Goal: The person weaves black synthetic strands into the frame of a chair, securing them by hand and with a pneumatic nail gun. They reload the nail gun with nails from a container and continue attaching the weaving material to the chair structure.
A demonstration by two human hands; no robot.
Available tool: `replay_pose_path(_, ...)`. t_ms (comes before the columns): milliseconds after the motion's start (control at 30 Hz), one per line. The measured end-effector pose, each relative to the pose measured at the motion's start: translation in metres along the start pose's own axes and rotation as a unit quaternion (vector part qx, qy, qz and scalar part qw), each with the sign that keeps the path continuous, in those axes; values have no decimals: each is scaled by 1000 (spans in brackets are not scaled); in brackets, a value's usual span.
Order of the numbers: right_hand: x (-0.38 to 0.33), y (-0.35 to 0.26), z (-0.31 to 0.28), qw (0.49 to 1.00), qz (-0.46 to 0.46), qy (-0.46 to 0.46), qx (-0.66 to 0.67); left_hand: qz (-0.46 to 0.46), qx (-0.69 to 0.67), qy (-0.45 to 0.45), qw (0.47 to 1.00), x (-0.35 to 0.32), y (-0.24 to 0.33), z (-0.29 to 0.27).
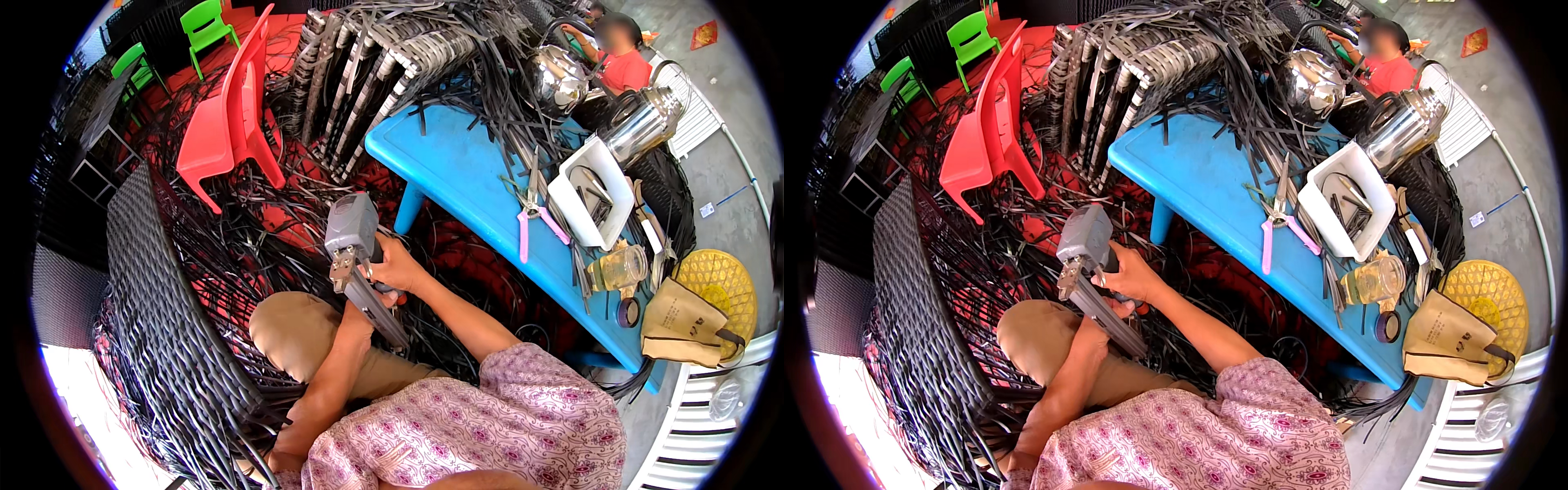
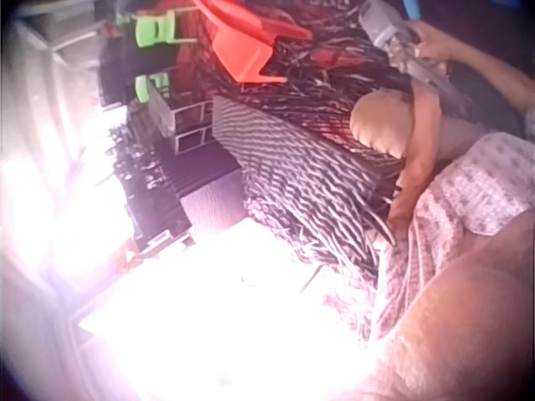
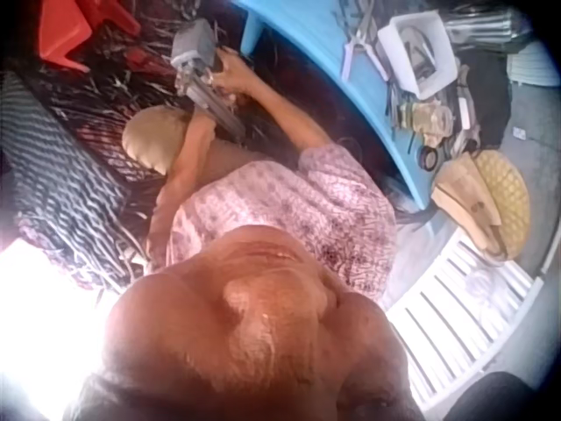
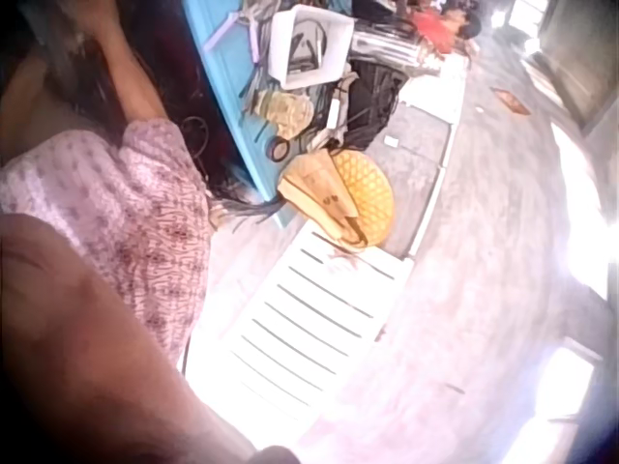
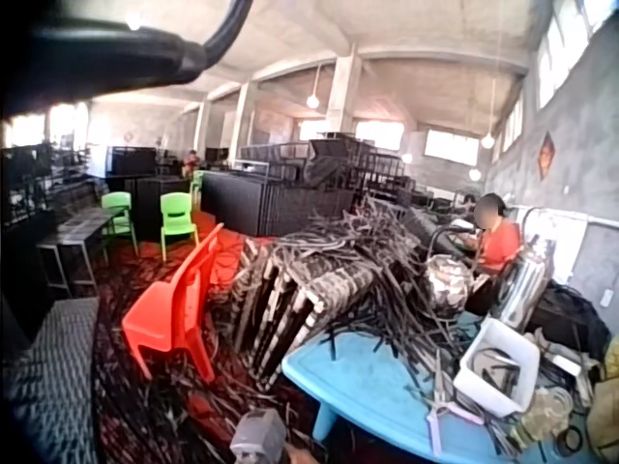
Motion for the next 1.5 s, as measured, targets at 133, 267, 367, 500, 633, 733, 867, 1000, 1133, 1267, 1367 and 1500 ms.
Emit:
replay_pose_path(133,-3,8,-3,997,-25,27,-74,-31,1,3,1000,-5,-2,5)
replay_pose_path(267,-3,19,3,991,84,32,-97,-56,-25,3,998,2,-27,-11)
replay_pose_path(367,-4,43,7,993,69,76,-49,-97,-50,-1,994,1,-34,-12)
replay_pose_path(500,-6,25,8,993,51,80,-69,-98,-63,-34,993,7,-48,-18)
replay_pose_path(633,-9,19,3,993,10,86,-83,-74,-52,-64,994,-1,-21,4)
replay_pose_path(733,-9,19,2,991,-26,101,-82,-58,-21,-91,994,7,-33,-2)
replay_pose_path(867,-15,0,2,988,-44,136,-51,-96,7,-48,994,4,-40,-13)
replay_pose_path(1000,-14,-25,0,987,-103,111,54,-173,31,-49,983,0,-53,-15)
replay_pose_path(1133,-18,-36,-7,987,-118,108,1,-146,15,-111,983,-8,-32,12)
replay_pose_path(1267,-21,-45,-4,987,-122,103,11,-109,1,-122,986,-8,-29,11)
replay_pose_path(1367,-25,-53,-3,990,-101,97,19,-88,-3,-110,990,-6,-29,7)
replay_pose_path(1500,-22,-47,-5,983,-150,105,8,-83,-23,-115,990,4,-41,3)
Point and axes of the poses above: each hand's wrist, its own x-axis towards the middle knuckle, its own z-axis out of the palm, y = z × x, the point moved 7 cm from there along x, towards the middle knuckle, and after that the axes turned 12 degrees about -y, right-handed, at the moved point
